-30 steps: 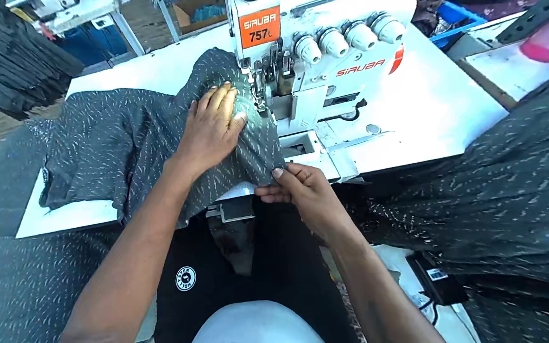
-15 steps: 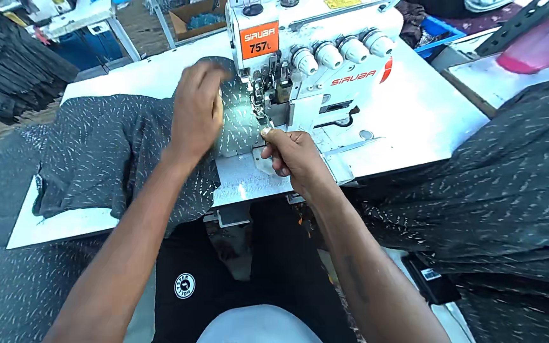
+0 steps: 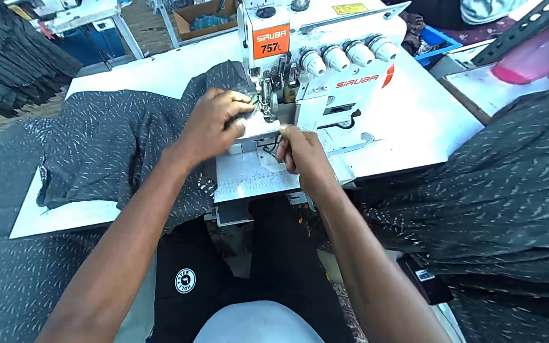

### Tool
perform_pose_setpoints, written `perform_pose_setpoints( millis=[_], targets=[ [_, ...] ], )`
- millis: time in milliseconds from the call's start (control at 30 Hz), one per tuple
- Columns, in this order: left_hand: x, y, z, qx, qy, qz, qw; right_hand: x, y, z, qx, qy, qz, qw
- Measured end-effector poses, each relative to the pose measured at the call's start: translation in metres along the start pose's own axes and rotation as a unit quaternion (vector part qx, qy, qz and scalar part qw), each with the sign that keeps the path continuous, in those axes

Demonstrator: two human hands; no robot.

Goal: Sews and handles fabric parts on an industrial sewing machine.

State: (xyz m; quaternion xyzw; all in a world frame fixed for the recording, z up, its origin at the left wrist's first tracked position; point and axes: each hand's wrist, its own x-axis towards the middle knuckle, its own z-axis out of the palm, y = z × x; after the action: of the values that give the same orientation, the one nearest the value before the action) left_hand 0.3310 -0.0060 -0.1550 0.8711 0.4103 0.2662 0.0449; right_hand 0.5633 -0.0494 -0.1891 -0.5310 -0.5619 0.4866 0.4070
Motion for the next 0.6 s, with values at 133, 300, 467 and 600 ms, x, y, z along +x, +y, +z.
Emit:
perform_pose_setpoints(
  millis=[133, 300, 467, 600],
  targets=[
    [-0.022, 0.057, 0.011, 0.116, 0.038, -0.028, 0.992, -0.026, 0.018, 0.013, -0.210, 0.159, -0.279, 0.923],
    [-0.038, 0.086, 0.014, -0.036, 0.090, -0.102, 0.990, -0.010, -0.004, 0.014, -0.392, 0.084, -0.330, 0.855],
    [-0.016, 0.105, 0.046, -0.078, 0.180, -0.117, 0.974, 0.007, 0.005, 0.005, -0.255, 0.197, -0.272, 0.907],
    [-0.010, 0.102, 0.039, -0.039, 0.172, -0.093, 0.980, -0.003, 0.001, 0.009, -0.229, 0.209, -0.261, 0.914]
  ],
)
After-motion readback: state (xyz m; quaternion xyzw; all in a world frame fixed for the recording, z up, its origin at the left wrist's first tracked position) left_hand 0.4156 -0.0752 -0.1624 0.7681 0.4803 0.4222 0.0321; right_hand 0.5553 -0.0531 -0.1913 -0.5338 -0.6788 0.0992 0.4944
